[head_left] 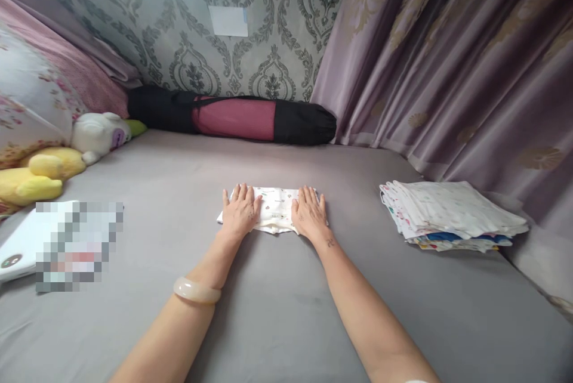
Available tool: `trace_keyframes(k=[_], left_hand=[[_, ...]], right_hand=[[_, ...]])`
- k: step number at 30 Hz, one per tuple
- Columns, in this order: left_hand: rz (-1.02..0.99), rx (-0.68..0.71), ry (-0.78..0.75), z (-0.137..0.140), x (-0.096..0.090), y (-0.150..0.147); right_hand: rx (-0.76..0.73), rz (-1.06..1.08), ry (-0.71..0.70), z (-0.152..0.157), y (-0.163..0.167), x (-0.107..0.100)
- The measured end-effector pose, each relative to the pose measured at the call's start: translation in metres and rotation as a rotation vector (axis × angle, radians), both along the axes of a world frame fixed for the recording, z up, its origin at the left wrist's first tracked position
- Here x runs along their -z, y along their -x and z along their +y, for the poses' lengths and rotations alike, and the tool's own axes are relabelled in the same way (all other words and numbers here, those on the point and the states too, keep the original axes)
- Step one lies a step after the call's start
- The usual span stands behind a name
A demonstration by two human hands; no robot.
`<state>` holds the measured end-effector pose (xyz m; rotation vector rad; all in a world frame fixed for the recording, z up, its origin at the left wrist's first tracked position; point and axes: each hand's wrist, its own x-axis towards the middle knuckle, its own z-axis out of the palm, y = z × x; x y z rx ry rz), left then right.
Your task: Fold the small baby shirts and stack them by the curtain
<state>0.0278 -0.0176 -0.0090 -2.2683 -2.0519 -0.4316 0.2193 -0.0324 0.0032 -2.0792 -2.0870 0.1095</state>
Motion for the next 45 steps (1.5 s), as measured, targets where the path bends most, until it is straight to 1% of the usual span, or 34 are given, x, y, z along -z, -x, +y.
trace_keyframes(k=[7,14,20,22,26,29,31,33,35,39,42,45], left_hand=[[0.004,-0.001,0.028,0.001,0.002,0.001],[-0.012,-0.002,0.014,0.0,-0.002,0.0],[-0.038,-0.089,-0.05,0.002,-0.006,0.01],[-0.045,-0.109,-0.005,0.004,-0.004,0.015],[-0.059,-0.119,0.135,0.006,-0.002,0.019],[-0.068,-0.123,0.177,0.007,-0.002,0.019],[-0.095,-0.125,0.178,0.008,-0.002,0.019],[-0.142,-0.129,0.139,0.008,-0.003,0.019],[-0.212,-0.156,0.059,0.008,-0.004,0.019],[-0.42,-0.269,-0.104,0.01,-0.009,0.024],[-0.583,-0.32,-0.178,0.011,-0.012,0.032],[-0.747,-0.374,-0.219,0.012,-0.013,0.041]], right_hand=[[0.001,0.007,0.025,0.0,0.001,0.0],[0.006,0.008,0.017,0.0,-0.001,-0.002],[0.086,-0.02,-0.018,0.004,-0.009,-0.003],[0.111,-0.016,0.011,0.005,-0.012,-0.001],[0.129,-0.005,0.07,0.006,-0.013,0.001],[0.136,-0.009,0.092,0.005,-0.012,0.001],[0.139,-0.012,0.103,0.005,-0.012,0.0],[0.136,-0.013,0.107,0.005,-0.013,-0.001],[0.131,-0.013,0.106,0.005,-0.013,-0.003],[0.109,-0.029,0.05,0.005,-0.011,-0.006],[0.022,-0.044,-0.011,0.004,-0.006,-0.009],[-0.062,-0.044,-0.007,0.003,-0.002,-0.009]])
